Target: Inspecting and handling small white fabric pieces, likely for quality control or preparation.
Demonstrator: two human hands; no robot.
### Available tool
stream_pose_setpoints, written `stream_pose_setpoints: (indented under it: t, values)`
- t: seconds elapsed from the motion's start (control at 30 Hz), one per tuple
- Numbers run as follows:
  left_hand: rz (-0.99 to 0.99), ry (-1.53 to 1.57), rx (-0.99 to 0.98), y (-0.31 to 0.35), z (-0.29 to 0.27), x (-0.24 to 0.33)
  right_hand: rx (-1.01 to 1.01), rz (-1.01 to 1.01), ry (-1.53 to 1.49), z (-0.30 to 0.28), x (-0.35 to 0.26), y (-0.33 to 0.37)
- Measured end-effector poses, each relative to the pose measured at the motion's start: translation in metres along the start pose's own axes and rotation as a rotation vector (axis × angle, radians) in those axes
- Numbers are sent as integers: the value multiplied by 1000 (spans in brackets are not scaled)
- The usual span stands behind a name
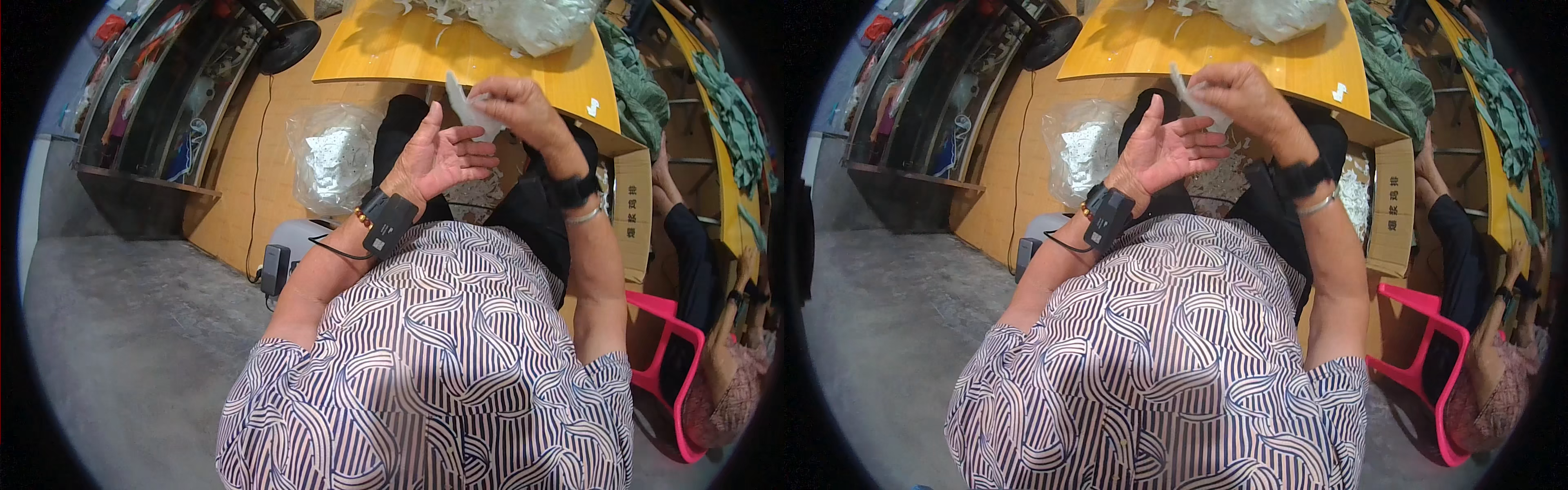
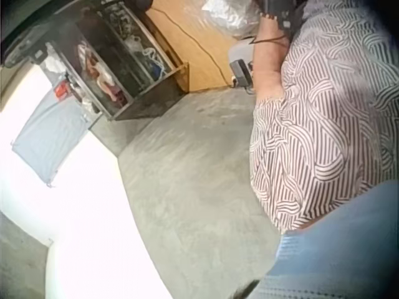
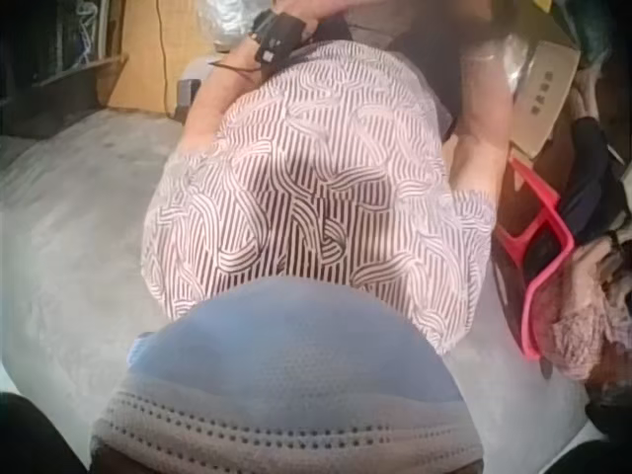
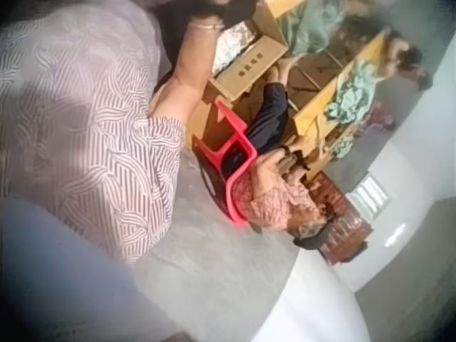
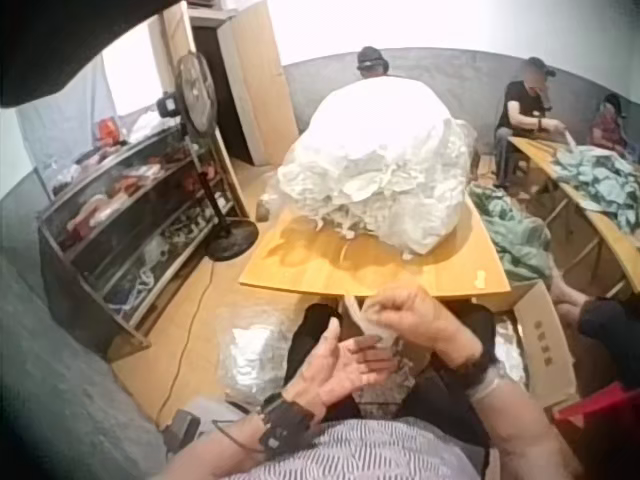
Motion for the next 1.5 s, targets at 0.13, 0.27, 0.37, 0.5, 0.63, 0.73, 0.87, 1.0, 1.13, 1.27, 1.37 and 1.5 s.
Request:
stream_pose_setpoints:
  t: [0.13, 0.27, 0.37, 0.5, 0.63, 0.73, 0.87, 1.0, 1.13, 1.27, 1.37, 1.5]
  values:
    - [196, 169, 79, 7, 7, 11, -45, -384, 713, 49, -36, 29]
    - [243, 76, 189, 10, -9, 9, 69, -463, 795, 69, -41, 54]
    - [241, 160, 108, 10, -23, 11, 5, -375, 728, 70, -43, 60]
    - [355, -66, 159, 23, -12, 24, -44, 139, 175, 47, 7, 66]
    - [386, -271, 184, 20, -2, 19, 180, 388, -337, 29, 37, 69]
    - [374, -315, 183, 21, 8, 18, 256, 381, -505, 29, 34, 60]
    - [366, -354, 179, 21, 9, 15, 280, 294, -648, 26, 36, 53]
    - [353, -311, 183, 23, 8, 13, 327, 238, -675, 22, 27, 49]
    - [385, -284, 165, 27, 5, 18, 288, 250, -646, 25, 32, 50]
    - [402, -274, 195, 39, 2, 23, 263, 301, -692, 27, 34, 51]
    - [432, -262, 163, 50, 1, 28, 220, 333, -648, 33, 32, 46]
    - [481, -162, 145, 66, -17, 36, 174, 403, -508, 42, 24, 41]
Point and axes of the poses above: each hand's wrist, its own y-axis away from the middle knuckle, its own z-axis out of the palm, x = y × z, the point moved 5 cm from there along -y, towards the middle knuckle, and after that the axes turned 3 degrees about z, right-handed, at the moved point
